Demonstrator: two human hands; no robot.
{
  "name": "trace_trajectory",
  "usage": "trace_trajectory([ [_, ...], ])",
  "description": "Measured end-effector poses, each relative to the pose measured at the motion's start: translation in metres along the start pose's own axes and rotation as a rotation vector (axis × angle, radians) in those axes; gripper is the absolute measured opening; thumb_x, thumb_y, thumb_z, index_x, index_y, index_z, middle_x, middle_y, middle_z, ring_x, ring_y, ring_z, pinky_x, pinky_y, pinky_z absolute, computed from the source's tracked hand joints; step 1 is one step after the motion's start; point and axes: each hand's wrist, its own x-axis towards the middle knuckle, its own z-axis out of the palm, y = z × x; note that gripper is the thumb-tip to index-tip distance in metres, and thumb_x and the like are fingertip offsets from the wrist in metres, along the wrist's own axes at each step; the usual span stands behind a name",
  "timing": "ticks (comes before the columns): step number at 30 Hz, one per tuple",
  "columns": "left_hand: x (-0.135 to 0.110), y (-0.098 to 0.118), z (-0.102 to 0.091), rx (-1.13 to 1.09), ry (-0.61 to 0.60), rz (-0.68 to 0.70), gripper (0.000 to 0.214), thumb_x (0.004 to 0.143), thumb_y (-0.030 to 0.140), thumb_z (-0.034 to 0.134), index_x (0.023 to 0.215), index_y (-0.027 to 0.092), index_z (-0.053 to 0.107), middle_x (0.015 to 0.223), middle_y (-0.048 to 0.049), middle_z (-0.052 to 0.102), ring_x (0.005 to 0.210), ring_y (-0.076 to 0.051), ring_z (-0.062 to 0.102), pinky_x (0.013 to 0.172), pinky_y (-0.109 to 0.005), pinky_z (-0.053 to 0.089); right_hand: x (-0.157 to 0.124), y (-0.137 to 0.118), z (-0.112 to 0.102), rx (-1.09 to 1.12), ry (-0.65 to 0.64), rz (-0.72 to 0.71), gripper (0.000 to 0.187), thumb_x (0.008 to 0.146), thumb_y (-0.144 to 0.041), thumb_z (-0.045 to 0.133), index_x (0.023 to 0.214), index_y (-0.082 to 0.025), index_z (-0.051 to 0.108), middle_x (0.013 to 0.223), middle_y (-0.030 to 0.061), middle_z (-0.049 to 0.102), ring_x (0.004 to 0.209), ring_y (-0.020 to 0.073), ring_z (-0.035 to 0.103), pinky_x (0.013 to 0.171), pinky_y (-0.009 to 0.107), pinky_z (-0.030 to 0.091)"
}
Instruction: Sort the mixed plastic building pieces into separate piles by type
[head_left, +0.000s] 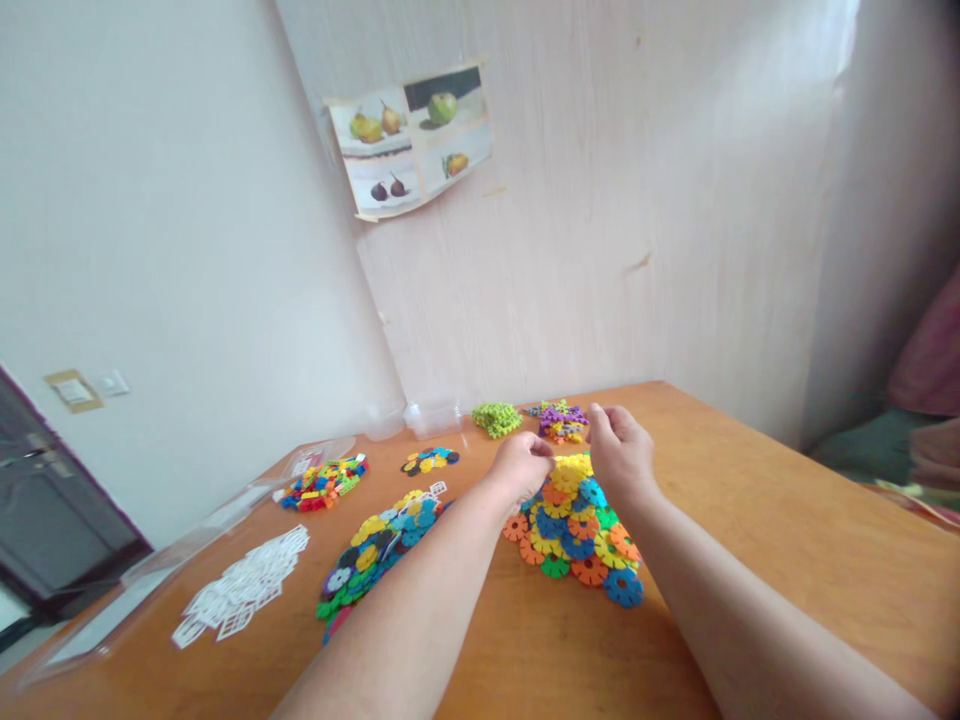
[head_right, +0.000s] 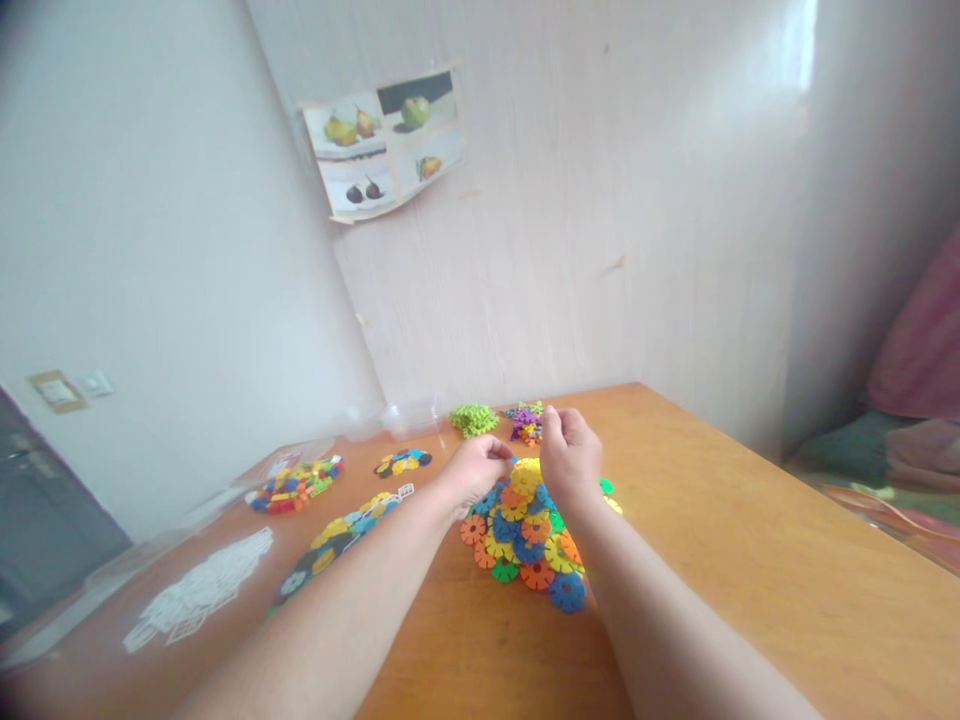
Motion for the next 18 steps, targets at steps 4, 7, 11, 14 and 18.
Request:
trace_trajectory([
  [4, -0.002, -0.003, -0.015, -0.002, 0.011, -0.019, 0.012, 0.072, 0.014, 0.063, 0.084, 0.015, 0.064, 0.078, -0.0049, 0.067, 0.069, -0.014, 0.061, 0.063, -0.024, 0.046, -0.002, -0.001, 0.0, 0.021, -0.013, 0.017, 0.043, 0.088, -0.056, 0.047, 0.067, -0.02, 0.059, 0.056, -0.0013, 0.056, 0.056, 0.0151, 0.049, 0.054, 0.025, 0.033],
  [7, -0.001, -0.008, -0.034, 0.008, 0.044, -0.028, 0.012, 0.073, 0.018, 0.064, 0.084, 0.015, 0.064, 0.075, -0.0037, 0.066, 0.066, -0.012, 0.06, 0.06, -0.022, 0.044, -0.004, -0.005, -0.001, 0.025, -0.043, 0.012, 0.043, 0.087, -0.056, 0.047, 0.069, -0.02, 0.06, 0.056, -0.0014, 0.056, 0.056, 0.0148, 0.047, 0.055, 0.025, 0.034],
  [11, 0.006, -0.024, -0.077, 0.043, 0.109, -0.035, 0.011, 0.072, 0.018, 0.062, 0.083, 0.015, 0.062, 0.071, -0.0016, 0.064, 0.062, -0.01, 0.058, 0.056, -0.019, 0.041, -0.008, -0.01, -0.002, 0.003, -0.067, -0.025, 0.042, 0.088, -0.055, 0.047, 0.069, -0.019, 0.06, 0.055, -0.002, 0.054, 0.055, 0.0139, 0.046, 0.055, 0.025, 0.034],
  [14, 0.01, -0.045, -0.122, 0.233, 0.261, -0.112, 0.01, 0.074, 0.018, 0.058, 0.083, 0.016, 0.062, 0.072, -0.0005, 0.065, 0.061, -0.008, 0.057, 0.056, -0.017, 0.041, -0.011, -0.016, -0.004, -0.012, -0.088, -0.054, 0.043, 0.088, -0.054, 0.047, 0.066, -0.019, 0.058, 0.054, -0.0025, 0.052, 0.055, 0.0133, 0.046, 0.054, 0.024, 0.033],
  [18, 0.004, -0.073, -0.179, 0.369, 0.368, -0.212, 0.01, 0.075, 0.02, 0.054, 0.081, 0.016, 0.061, 0.068, -0.0007, 0.061, 0.056, -0.01, 0.052, 0.049, -0.019, 0.035, -0.016, -0.026, -0.005, -0.021, -0.141, -0.094, 0.042, 0.089, -0.055, 0.048, 0.07, -0.019, 0.061, 0.056, -0.0021, 0.054, 0.056, 0.0139, 0.048, 0.055, 0.024, 0.034],
])
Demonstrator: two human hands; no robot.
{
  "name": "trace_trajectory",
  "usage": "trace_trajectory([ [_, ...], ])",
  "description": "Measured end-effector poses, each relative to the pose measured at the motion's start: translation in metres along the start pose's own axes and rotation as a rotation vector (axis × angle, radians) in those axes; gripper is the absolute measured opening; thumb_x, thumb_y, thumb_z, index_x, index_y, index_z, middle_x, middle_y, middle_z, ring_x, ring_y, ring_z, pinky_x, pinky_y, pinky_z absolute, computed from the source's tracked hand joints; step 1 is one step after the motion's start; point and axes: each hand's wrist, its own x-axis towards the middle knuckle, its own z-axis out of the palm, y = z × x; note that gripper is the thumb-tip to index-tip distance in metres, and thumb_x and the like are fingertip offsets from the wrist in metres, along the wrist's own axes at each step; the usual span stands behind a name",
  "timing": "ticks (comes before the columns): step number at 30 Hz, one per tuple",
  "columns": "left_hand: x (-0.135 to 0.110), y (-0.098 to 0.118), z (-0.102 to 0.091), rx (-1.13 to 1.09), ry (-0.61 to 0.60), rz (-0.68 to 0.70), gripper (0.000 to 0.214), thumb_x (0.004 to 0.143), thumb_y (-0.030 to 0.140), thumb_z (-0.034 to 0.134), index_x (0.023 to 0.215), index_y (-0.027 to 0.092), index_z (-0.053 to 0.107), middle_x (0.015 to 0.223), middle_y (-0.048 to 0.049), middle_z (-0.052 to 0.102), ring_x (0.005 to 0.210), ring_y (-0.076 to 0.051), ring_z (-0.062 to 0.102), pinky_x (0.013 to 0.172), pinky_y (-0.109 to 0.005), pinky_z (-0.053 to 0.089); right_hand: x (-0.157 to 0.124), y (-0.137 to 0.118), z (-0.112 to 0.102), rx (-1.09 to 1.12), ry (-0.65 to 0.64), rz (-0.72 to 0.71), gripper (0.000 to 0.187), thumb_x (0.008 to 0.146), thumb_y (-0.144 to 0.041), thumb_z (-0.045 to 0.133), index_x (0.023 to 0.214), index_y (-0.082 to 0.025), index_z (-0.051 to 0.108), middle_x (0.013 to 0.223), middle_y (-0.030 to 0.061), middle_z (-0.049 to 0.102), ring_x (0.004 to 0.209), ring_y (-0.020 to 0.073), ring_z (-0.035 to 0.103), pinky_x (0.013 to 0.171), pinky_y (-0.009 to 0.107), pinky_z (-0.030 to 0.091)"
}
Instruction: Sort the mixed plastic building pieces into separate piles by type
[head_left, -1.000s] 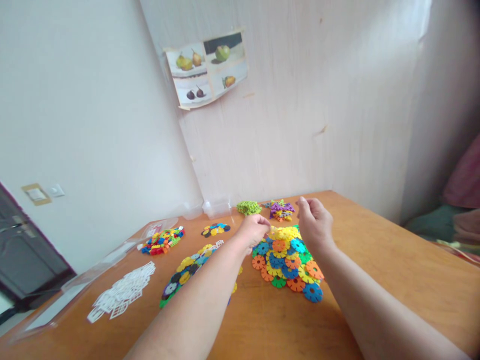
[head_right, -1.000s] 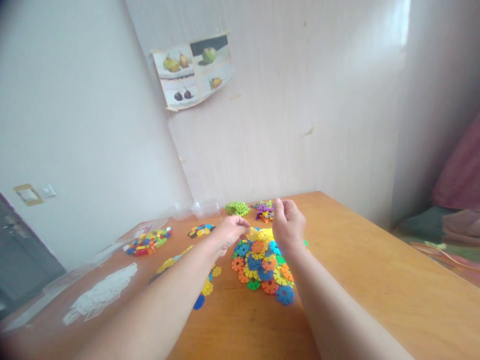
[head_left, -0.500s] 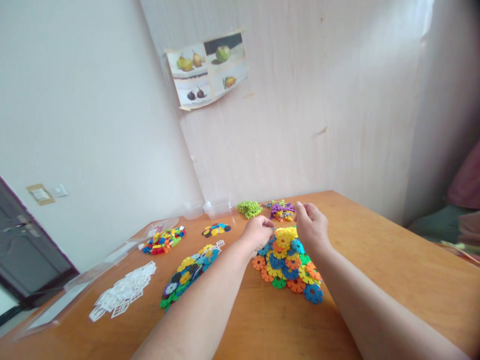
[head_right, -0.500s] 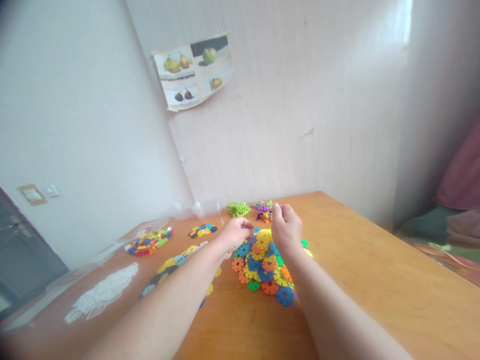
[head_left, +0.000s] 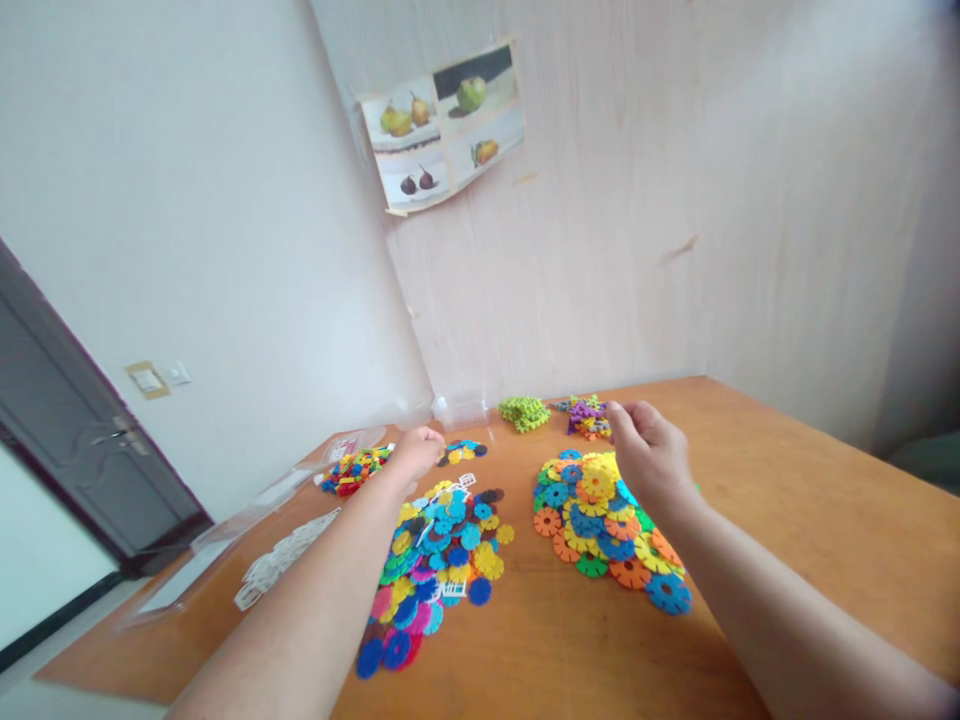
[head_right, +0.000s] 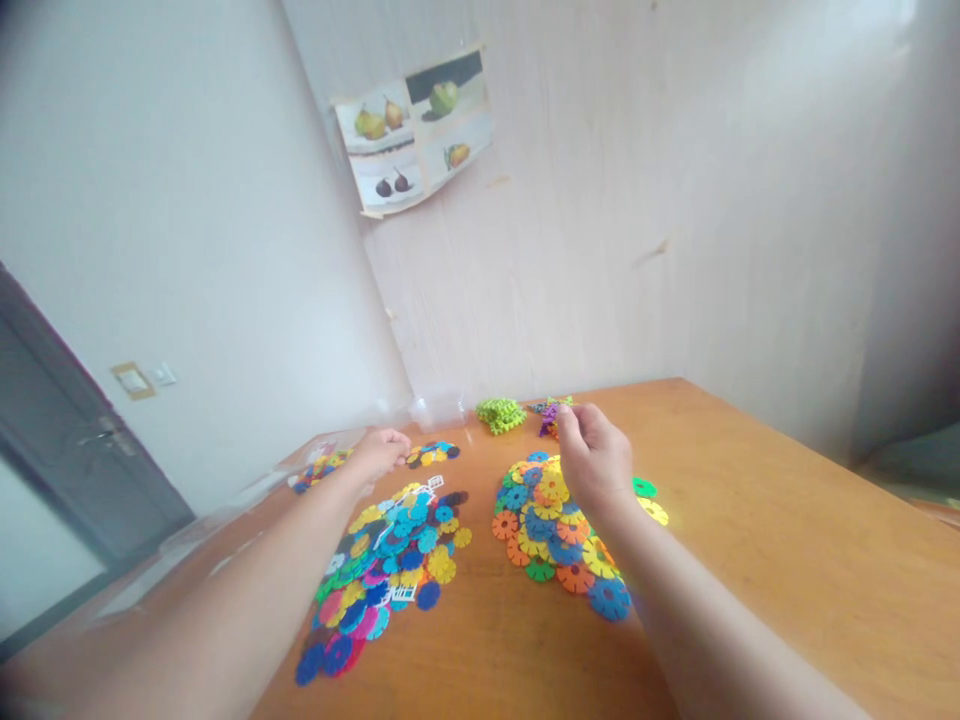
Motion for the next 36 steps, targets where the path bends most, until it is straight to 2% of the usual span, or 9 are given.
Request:
trace_trajectory([
  [2, 0.004, -0.018, -0.013, 0.08, 0.027, -0.043, 0.008, 0.074, 0.019, 0.055, 0.078, 0.016, 0.061, 0.063, -0.0003, 0.059, 0.054, -0.011, 0.05, 0.048, -0.021, 0.032, -0.002, -0.004, 0.0, -0.004, -0.025, -0.023, 0.042, 0.089, -0.056, 0.048, 0.073, -0.02, 0.062, 0.058, -0.0018, 0.054, 0.057, 0.0142, 0.049, 0.055, 0.025, 0.034],
  [4, 0.005, -0.032, -0.017, 0.158, 0.021, -0.065, 0.005, 0.072, 0.018, 0.058, 0.074, 0.016, 0.062, 0.061, -0.0001, 0.058, 0.055, -0.012, 0.05, 0.048, -0.022, 0.032, -0.004, -0.005, 0.0, -0.016, -0.044, -0.042, 0.042, 0.09, -0.056, 0.047, 0.072, -0.02, 0.061, 0.057, -0.002, 0.053, 0.056, 0.014, 0.049, 0.055, 0.025, 0.034],
  [9, 0.011, -0.05, 0.0, 0.315, -0.104, -0.076, 0.003, 0.062, 0.017, 0.066, 0.063, 0.016, 0.064, 0.054, 0.0005, 0.057, 0.054, -0.014, 0.052, 0.05, -0.023, 0.033, -0.008, -0.005, 0.001, -0.038, -0.086, -0.055, 0.04, 0.09, -0.055, 0.048, 0.075, -0.021, 0.061, 0.055, -0.0031, 0.049, 0.054, 0.0133, 0.046, 0.053, 0.024, 0.033],
  [13, 0.022, -0.052, 0.017, 0.399, -0.176, -0.093, 0.006, 0.058, 0.017, 0.069, 0.06, 0.017, 0.064, 0.049, 0.0005, 0.056, 0.053, -0.015, 0.054, 0.051, -0.023, 0.035, -0.009, -0.004, 0.0, -0.049, -0.104, -0.059, 0.039, 0.09, -0.055, 0.047, 0.077, -0.021, 0.061, 0.055, -0.0033, 0.048, 0.053, 0.0127, 0.044, 0.052, 0.023, 0.032],
  [17, 0.028, -0.051, 0.023, 0.436, -0.218, -0.105, 0.011, 0.054, 0.015, 0.071, 0.06, 0.016, 0.062, 0.045, 0.002, 0.052, 0.051, -0.014, 0.053, 0.051, -0.023, 0.036, -0.008, -0.004, 0.0, -0.059, -0.113, -0.063, 0.039, 0.091, -0.054, 0.047, 0.077, -0.021, 0.062, 0.054, -0.0036, 0.048, 0.052, 0.0119, 0.044, 0.052, 0.022, 0.032],
  [22, 0.03, -0.052, 0.022, 0.413, -0.246, -0.106, 0.013, 0.055, 0.015, 0.071, 0.06, 0.015, 0.059, 0.044, 0.0027, 0.048, 0.048, -0.014, 0.05, 0.049, -0.023, 0.036, -0.01, -0.005, 0.001, -0.067, -0.125, -0.073, 0.041, 0.09, -0.055, 0.047, 0.074, -0.02, 0.06, 0.051, -0.0038, 0.046, 0.049, 0.0119, 0.042, 0.049, 0.023, 0.031],
  [31, 0.04, -0.053, 0.02, 0.35, -0.246, -0.081, 0.013, 0.052, 0.013, 0.07, 0.055, 0.016, 0.058, 0.046, 0.0015, 0.05, 0.052, -0.014, 0.05, 0.05, -0.023, 0.034, -0.013, -0.011, -0.001, -0.111, -0.14, -0.094, 0.038, 0.089, -0.053, 0.049, 0.071, -0.021, 0.059, 0.05, -0.0047, 0.043, 0.048, 0.0119, 0.042, 0.049, 0.023, 0.032],
  [36, 0.04, -0.056, 0.015, 0.309, -0.287, -0.058, 0.014, 0.053, 0.014, 0.069, 0.066, 0.018, 0.064, 0.053, 0.0022, 0.056, 0.053, -0.012, 0.049, 0.049, -0.022, 0.032, -0.014, -0.014, -0.002, -0.123, -0.161, -0.102, 0.036, 0.09, -0.051, 0.049, 0.072, -0.021, 0.057, 0.052, -0.0045, 0.044, 0.05, 0.0117, 0.041, 0.05, 0.023, 0.032],
])
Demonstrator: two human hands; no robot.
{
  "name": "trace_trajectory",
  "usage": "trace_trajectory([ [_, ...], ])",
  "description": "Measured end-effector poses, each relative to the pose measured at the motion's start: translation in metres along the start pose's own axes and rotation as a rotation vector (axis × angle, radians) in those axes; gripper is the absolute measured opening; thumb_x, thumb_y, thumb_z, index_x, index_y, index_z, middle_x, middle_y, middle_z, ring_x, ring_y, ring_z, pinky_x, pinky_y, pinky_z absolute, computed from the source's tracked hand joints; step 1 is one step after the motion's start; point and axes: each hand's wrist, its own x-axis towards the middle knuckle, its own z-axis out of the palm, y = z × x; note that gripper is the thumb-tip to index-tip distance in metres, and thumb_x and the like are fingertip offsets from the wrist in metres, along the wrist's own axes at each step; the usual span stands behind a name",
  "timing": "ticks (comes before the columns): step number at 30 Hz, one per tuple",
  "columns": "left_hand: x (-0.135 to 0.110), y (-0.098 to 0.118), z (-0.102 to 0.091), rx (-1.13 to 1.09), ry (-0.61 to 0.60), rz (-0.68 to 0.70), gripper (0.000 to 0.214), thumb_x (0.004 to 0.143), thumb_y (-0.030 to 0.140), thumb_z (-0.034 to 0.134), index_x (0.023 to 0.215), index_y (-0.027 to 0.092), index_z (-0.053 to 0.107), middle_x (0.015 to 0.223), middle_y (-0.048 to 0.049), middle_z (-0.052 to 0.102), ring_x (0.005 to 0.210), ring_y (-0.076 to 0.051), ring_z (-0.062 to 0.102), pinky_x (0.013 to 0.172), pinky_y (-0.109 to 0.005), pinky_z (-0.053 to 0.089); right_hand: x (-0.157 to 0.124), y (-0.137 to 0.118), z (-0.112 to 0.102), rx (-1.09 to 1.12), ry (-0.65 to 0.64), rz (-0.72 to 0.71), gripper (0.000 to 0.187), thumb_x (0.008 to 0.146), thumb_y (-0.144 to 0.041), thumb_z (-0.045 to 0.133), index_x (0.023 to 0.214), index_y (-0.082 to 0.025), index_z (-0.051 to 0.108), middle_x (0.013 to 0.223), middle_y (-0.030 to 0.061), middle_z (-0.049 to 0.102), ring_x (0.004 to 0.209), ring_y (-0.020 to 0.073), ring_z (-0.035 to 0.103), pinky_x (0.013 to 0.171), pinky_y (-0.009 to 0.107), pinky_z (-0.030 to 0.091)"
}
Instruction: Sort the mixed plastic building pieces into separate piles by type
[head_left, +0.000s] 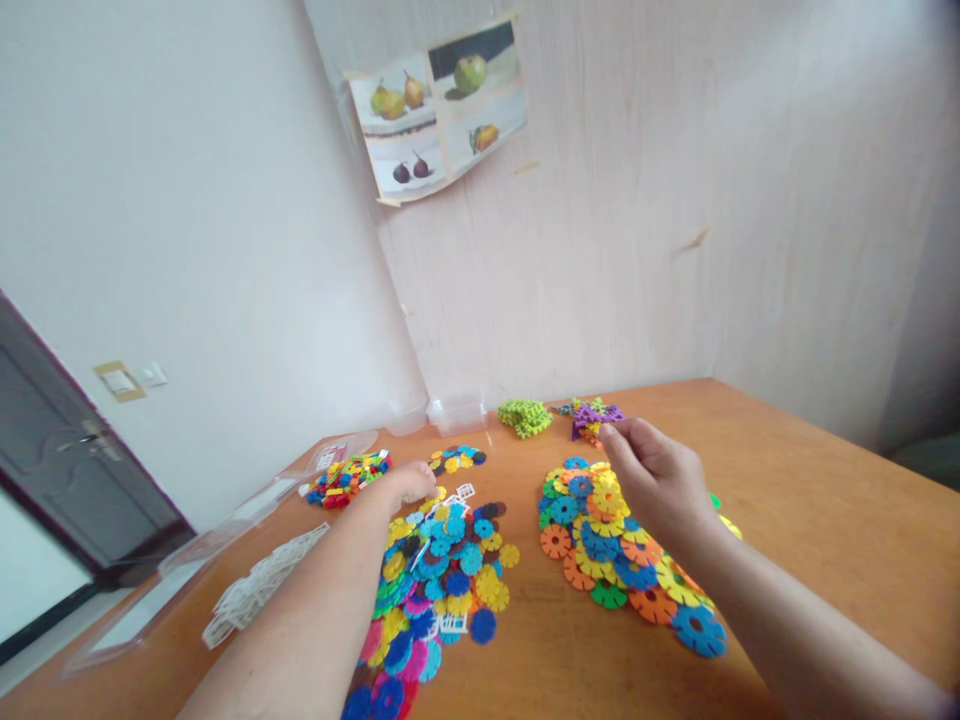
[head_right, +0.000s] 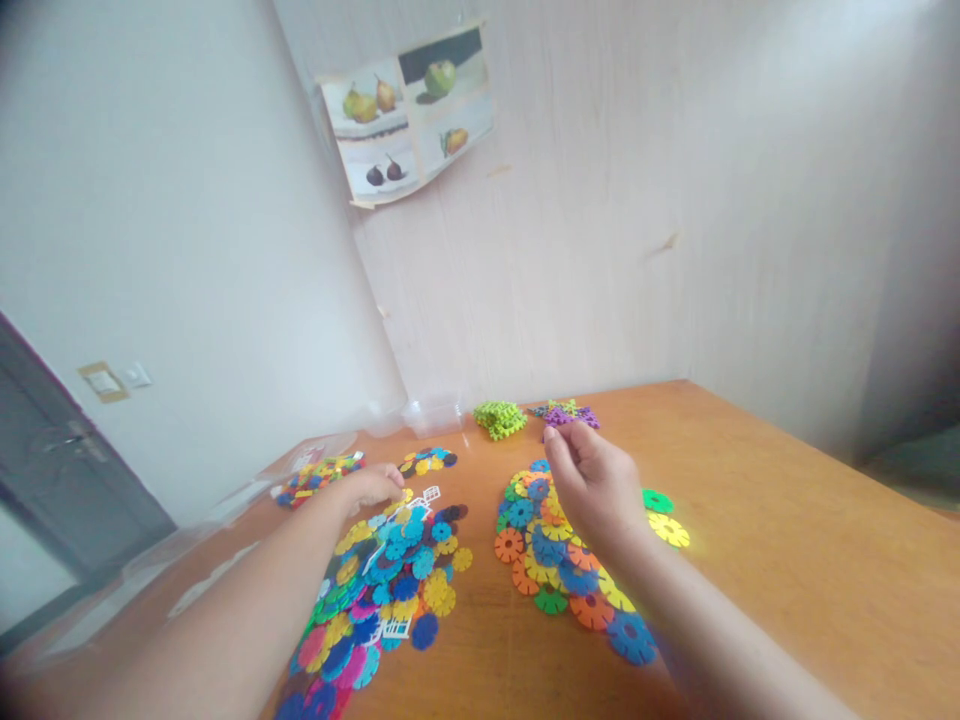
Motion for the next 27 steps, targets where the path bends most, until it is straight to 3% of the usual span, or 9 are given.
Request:
trace_trajectory([
  [6, 0.001, -0.004, -0.001, 0.004, -0.043, 0.004, 0.011, 0.054, 0.018, 0.071, 0.063, 0.017, 0.065, 0.055, 0.001, 0.058, 0.051, -0.012, 0.046, 0.05, -0.023, 0.031, -0.001, -0.002, 0.0, -0.029, -0.009, -0.029, 0.038, 0.09, -0.049, 0.048, 0.065, -0.021, 0.048, 0.051, -0.0054, 0.038, 0.05, 0.0107, 0.039, 0.05, 0.023, 0.03],
  [14, 0.002, -0.002, 0.0, -0.037, -0.031, -0.009, 0.014, 0.059, 0.025, 0.072, 0.064, 0.016, 0.062, 0.056, 0.0019, 0.056, 0.054, -0.012, 0.047, 0.052, -0.023, 0.033, -0.001, 0.0, 0.0, -0.043, -0.023, -0.035, 0.037, 0.09, -0.05, 0.048, 0.067, -0.022, 0.053, 0.051, -0.0052, 0.039, 0.05, 0.0115, 0.04, 0.05, 0.023, 0.029],
  [23, -0.015, 0.008, -0.018, -0.143, 0.126, -0.011, 0.016, 0.064, 0.023, 0.07, 0.078, 0.018, 0.063, 0.065, 0.0029, 0.059, 0.061, -0.012, 0.05, 0.053, -0.02, 0.034, 0.001, -0.002, -0.001, -0.008, 0.027, -0.017, 0.039, 0.089, -0.053, 0.048, 0.071, -0.021, 0.06, 0.051, -0.0038, 0.047, 0.05, 0.0123, 0.043, 0.051, 0.024, 0.031],
  [27, -0.025, 0.029, -0.025, -0.195, 0.187, 0.052, 0.012, 0.072, 0.02, 0.063, 0.084, 0.018, 0.063, 0.07, 0.0012, 0.061, 0.064, -0.011, 0.052, 0.055, -0.019, 0.035, 0.007, 0.0, -0.003, 0.1, 0.12, 0.035, 0.039, 0.089, -0.052, 0.048, 0.07, -0.02, 0.06, 0.053, -0.0033, 0.049, 0.052, 0.0122, 0.044, 0.053, 0.024, 0.033],
])
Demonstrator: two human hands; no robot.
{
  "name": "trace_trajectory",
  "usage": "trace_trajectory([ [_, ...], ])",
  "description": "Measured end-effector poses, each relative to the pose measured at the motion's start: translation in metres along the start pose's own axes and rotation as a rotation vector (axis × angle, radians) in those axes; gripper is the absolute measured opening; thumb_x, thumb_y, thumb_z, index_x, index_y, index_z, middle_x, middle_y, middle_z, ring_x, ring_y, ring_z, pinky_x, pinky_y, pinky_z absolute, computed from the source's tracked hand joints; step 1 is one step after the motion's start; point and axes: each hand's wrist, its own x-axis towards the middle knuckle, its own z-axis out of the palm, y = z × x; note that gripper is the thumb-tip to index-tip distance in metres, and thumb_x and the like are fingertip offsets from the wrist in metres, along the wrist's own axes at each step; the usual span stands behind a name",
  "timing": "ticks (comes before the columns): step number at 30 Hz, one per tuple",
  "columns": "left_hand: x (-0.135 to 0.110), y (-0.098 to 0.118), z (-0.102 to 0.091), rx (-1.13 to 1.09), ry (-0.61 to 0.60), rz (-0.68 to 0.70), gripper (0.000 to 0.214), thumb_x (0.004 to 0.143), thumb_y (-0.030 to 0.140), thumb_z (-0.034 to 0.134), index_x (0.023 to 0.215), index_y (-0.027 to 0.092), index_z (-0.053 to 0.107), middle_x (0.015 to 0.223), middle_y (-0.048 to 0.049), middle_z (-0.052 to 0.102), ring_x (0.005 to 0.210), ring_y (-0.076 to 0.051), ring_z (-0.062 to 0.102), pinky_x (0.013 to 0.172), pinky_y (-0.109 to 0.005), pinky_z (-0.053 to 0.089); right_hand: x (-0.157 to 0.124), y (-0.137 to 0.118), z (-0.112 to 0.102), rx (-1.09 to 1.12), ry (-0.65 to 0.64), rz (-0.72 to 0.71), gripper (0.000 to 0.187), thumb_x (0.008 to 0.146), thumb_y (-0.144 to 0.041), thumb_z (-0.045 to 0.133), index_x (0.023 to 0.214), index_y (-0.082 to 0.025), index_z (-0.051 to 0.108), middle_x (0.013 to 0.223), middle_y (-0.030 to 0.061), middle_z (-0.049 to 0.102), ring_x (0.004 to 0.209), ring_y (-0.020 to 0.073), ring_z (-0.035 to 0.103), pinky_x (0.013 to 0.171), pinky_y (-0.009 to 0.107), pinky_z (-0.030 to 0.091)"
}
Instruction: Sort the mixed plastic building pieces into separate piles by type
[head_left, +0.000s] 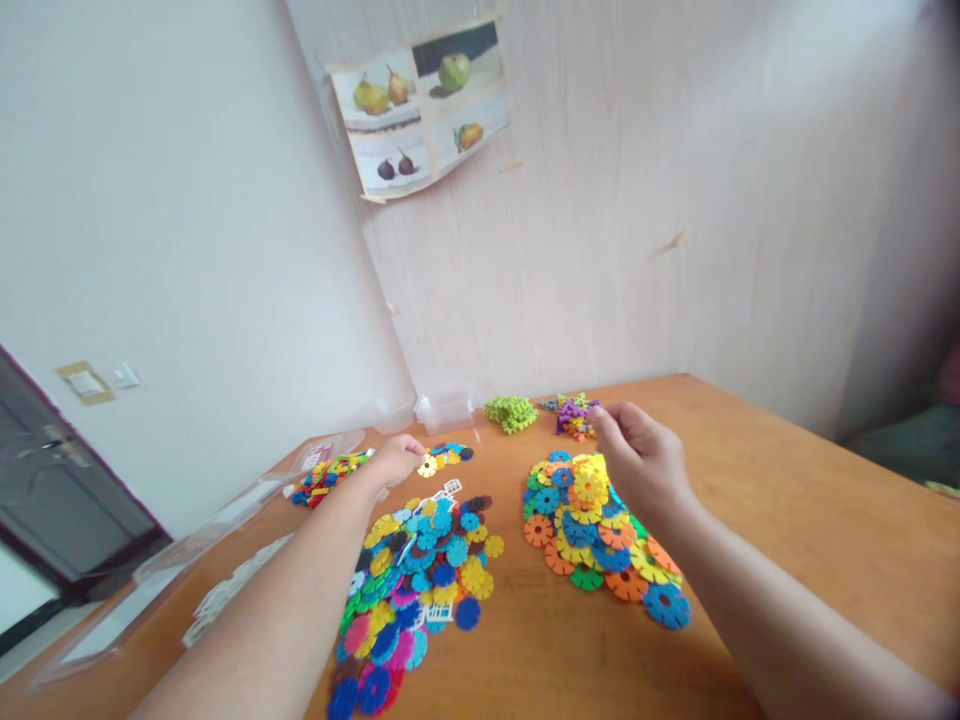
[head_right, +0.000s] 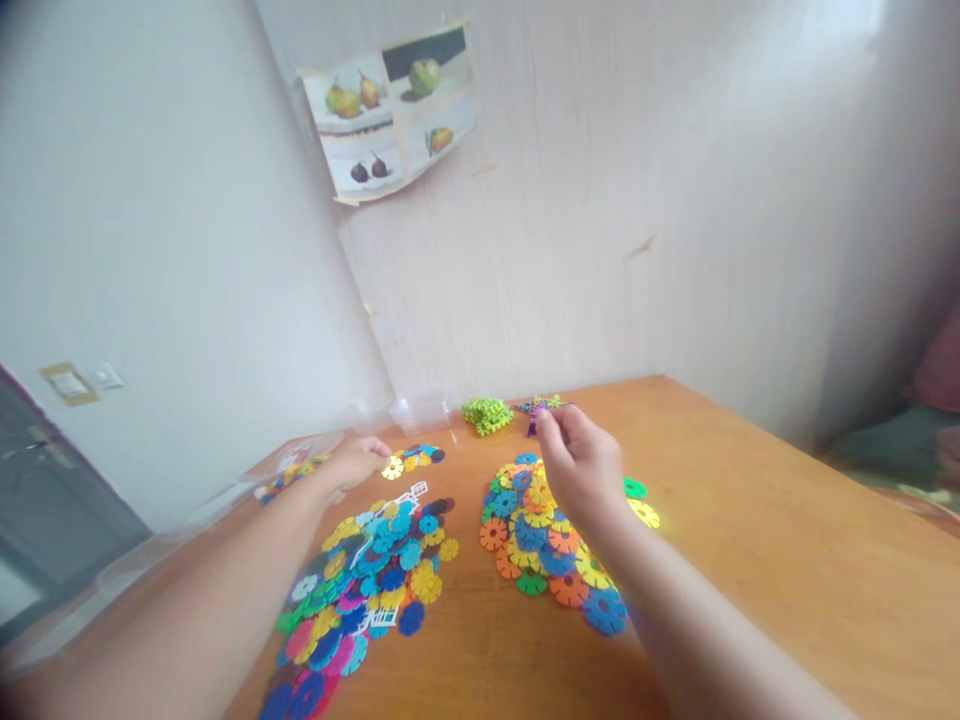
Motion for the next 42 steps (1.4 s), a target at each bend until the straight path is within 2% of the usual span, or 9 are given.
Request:
trace_trajectory([
  [3, -0.015, 0.029, 0.005, -0.142, -0.04, 0.1, 0.011, 0.073, 0.016, 0.06, 0.084, 0.016, 0.062, 0.068, 0.0007, 0.061, 0.061, -0.01, 0.053, 0.057, -0.019, 0.038, 0.008, 0.006, -0.002, 0.09, 0.074, 0.07, 0.04, 0.088, -0.052, 0.05, 0.066, -0.019, 0.058, 0.054, -0.0028, 0.05, 0.054, 0.0122, 0.045, 0.053, 0.024, 0.034],
  [6, -0.036, 0.064, 0.019, -0.256, -0.095, 0.175, 0.008, 0.074, 0.015, 0.059, 0.082, 0.016, 0.061, 0.064, 0.0021, 0.058, 0.059, -0.009, 0.051, 0.059, -0.02, 0.04, 0.016, 0.014, -0.004, 0.167, 0.124, 0.151, 0.039, 0.085, -0.052, 0.052, 0.068, -0.018, 0.061, 0.057, -0.0011, 0.055, 0.055, 0.0127, 0.047, 0.053, 0.024, 0.036],
  [9, -0.057, 0.096, 0.041, -0.374, -0.199, 0.255, 0.008, 0.074, 0.016, 0.062, 0.081, 0.016, 0.061, 0.067, 0.0014, 0.061, 0.062, -0.009, 0.054, 0.062, -0.021, 0.042, 0.022, 0.02, -0.006, 0.232, 0.152, 0.205, 0.039, 0.083, -0.052, 0.054, 0.074, -0.016, 0.066, 0.058, -0.0004, 0.056, 0.054, 0.0132, 0.047, 0.052, 0.024, 0.037],
  [12, -0.073, 0.122, 0.067, -0.463, -0.292, 0.27, 0.01, 0.073, 0.016, 0.064, 0.082, 0.015, 0.061, 0.066, 0.0019, 0.059, 0.059, -0.008, 0.053, 0.062, -0.021, 0.042, 0.025, 0.023, -0.006, 0.274, 0.164, 0.238, 0.039, 0.082, -0.052, 0.055, 0.077, -0.016, 0.068, 0.058, -0.0001, 0.056, 0.054, 0.0136, 0.048, 0.05, 0.024, 0.037],
  [18, -0.09, 0.157, 0.113, -0.58, -0.402, 0.316, 0.011, 0.071, 0.012, 0.066, 0.081, 0.015, 0.061, 0.071, 0.0005, 0.06, 0.061, -0.009, 0.052, 0.06, -0.021, 0.043, 0.028, 0.032, -0.003, 0.302, 0.18, 0.287, 0.037, 0.081, -0.051, 0.056, 0.077, -0.016, 0.068, 0.057, -0.0012, 0.056, 0.052, 0.0129, 0.047, 0.049, 0.024, 0.037],
  [22, -0.088, 0.164, 0.135, -0.523, -0.405, 0.346, 0.012, 0.069, 0.012, 0.068, 0.079, 0.015, 0.062, 0.069, -0.0004, 0.06, 0.06, -0.01, 0.051, 0.058, -0.022, 0.043, 0.029, 0.04, -0.001, 0.325, 0.173, 0.347, 0.036, 0.079, -0.049, 0.057, 0.077, -0.015, 0.069, 0.056, -0.0016, 0.055, 0.052, 0.0134, 0.047, 0.047, 0.024, 0.036],
  [26, -0.084, 0.162, 0.144, -0.496, -0.379, 0.348, 0.017, 0.068, 0.013, 0.068, 0.084, 0.015, 0.063, 0.073, -0.0027, 0.063, 0.06, -0.011, 0.053, 0.057, -0.024, 0.044, 0.03, 0.044, 0.001, 0.353, 0.175, 0.393, 0.035, 0.078, -0.049, 0.058, 0.078, -0.015, 0.069, 0.055, -0.0019, 0.054, 0.052, 0.0136, 0.047, 0.046, 0.024, 0.035],
  [34, -0.093, 0.159, 0.131, -0.529, -0.338, 0.325, 0.013, 0.073, 0.014, 0.064, 0.086, 0.015, 0.062, 0.071, -0.0008, 0.061, 0.063, -0.01, 0.055, 0.057, -0.021, 0.044, 0.029, 0.046, 0.005, 0.349, 0.16, 0.422, 0.035, 0.077, -0.047, 0.058, 0.076, -0.014, 0.069, 0.052, -0.0019, 0.053, 0.05, 0.0129, 0.046, 0.045, 0.024, 0.033],
  [42, -0.093, 0.141, 0.121, -0.521, -0.324, 0.281, 0.01, 0.073, 0.019, 0.064, 0.082, 0.015, 0.062, 0.073, -0.002, 0.065, 0.067, -0.013, 0.059, 0.061, -0.022, 0.045, 0.027, 0.043, 0.004, 0.382, 0.148, 0.428, 0.031, 0.076, -0.046, 0.059, 0.074, -0.016, 0.068, 0.05, -0.0034, 0.052, 0.047, 0.012, 0.043, 0.044, 0.024, 0.031],
])
